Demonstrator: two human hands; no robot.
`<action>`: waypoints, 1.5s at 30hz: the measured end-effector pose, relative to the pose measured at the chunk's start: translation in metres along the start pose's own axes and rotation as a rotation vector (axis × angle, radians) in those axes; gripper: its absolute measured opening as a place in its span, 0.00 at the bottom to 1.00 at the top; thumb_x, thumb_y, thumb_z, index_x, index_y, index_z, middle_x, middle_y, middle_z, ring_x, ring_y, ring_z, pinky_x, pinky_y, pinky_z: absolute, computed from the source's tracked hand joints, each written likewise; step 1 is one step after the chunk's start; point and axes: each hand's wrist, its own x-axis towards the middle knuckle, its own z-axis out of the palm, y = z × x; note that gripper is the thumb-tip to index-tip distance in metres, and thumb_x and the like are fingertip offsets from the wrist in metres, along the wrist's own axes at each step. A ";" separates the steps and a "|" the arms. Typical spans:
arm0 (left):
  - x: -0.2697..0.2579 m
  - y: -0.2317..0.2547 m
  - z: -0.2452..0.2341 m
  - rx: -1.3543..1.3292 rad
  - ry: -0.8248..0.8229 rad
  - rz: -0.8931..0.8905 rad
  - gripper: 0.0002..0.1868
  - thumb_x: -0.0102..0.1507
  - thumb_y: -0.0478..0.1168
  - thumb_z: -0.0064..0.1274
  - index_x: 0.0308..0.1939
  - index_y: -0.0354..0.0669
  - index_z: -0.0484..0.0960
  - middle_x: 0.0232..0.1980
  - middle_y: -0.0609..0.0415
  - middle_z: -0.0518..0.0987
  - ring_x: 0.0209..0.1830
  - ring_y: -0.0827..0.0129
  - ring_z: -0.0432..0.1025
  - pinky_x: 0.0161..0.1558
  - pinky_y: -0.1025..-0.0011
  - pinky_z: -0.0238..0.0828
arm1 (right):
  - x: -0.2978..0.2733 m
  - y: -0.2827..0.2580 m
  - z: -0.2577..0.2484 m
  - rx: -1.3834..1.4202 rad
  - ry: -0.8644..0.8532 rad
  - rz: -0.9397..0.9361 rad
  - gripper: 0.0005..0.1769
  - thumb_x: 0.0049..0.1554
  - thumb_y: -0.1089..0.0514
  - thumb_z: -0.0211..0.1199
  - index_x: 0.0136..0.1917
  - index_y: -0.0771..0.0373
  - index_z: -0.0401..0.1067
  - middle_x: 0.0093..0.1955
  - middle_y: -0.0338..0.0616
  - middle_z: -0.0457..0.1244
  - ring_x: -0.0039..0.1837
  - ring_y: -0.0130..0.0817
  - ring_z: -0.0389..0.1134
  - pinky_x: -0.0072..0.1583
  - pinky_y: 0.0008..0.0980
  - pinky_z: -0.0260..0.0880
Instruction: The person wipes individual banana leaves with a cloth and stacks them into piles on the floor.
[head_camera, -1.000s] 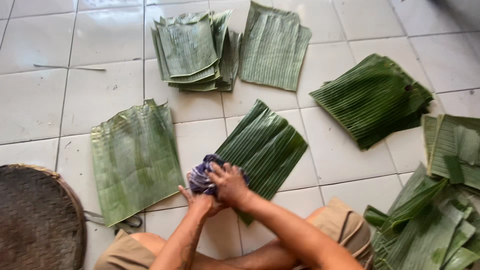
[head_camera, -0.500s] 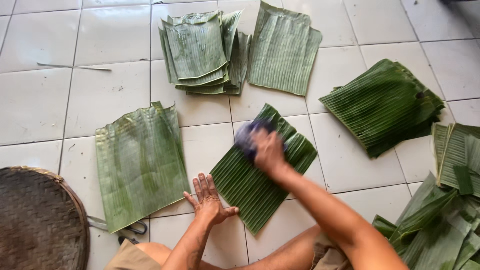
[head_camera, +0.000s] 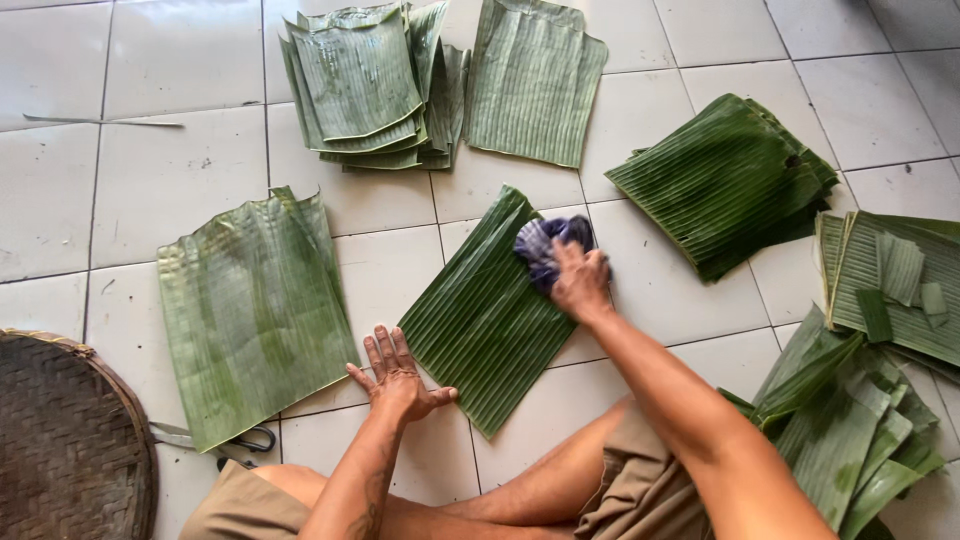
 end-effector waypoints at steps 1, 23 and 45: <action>0.001 0.000 0.002 -0.001 0.000 0.001 0.76 0.46 0.72 0.63 0.75 0.39 0.27 0.77 0.39 0.22 0.77 0.44 0.16 0.65 0.29 0.15 | -0.021 -0.032 -0.028 -0.002 0.000 0.000 0.41 0.38 0.55 0.57 0.68 0.47 0.65 0.55 0.38 0.61 0.51 0.50 0.61 0.47 0.50 0.66; 0.016 -0.008 0.019 0.039 0.034 -0.001 0.77 0.45 0.72 0.64 0.74 0.39 0.25 0.77 0.38 0.21 0.76 0.43 0.15 0.63 0.27 0.13 | -0.113 -0.139 -0.146 0.365 -0.363 -0.163 0.33 0.39 0.68 0.59 0.60 0.60 0.69 0.52 0.60 0.57 0.50 0.63 0.64 0.50 0.53 0.71; 0.079 -0.029 0.030 -0.564 0.392 -0.256 0.43 0.40 0.54 0.71 0.54 0.52 0.66 0.52 0.52 0.71 0.56 0.55 0.70 0.54 0.54 0.68 | -0.096 -0.083 -0.095 0.569 -0.486 0.219 0.31 0.43 0.66 0.54 0.61 0.50 0.67 0.51 0.56 0.59 0.55 0.63 0.67 0.58 0.55 0.69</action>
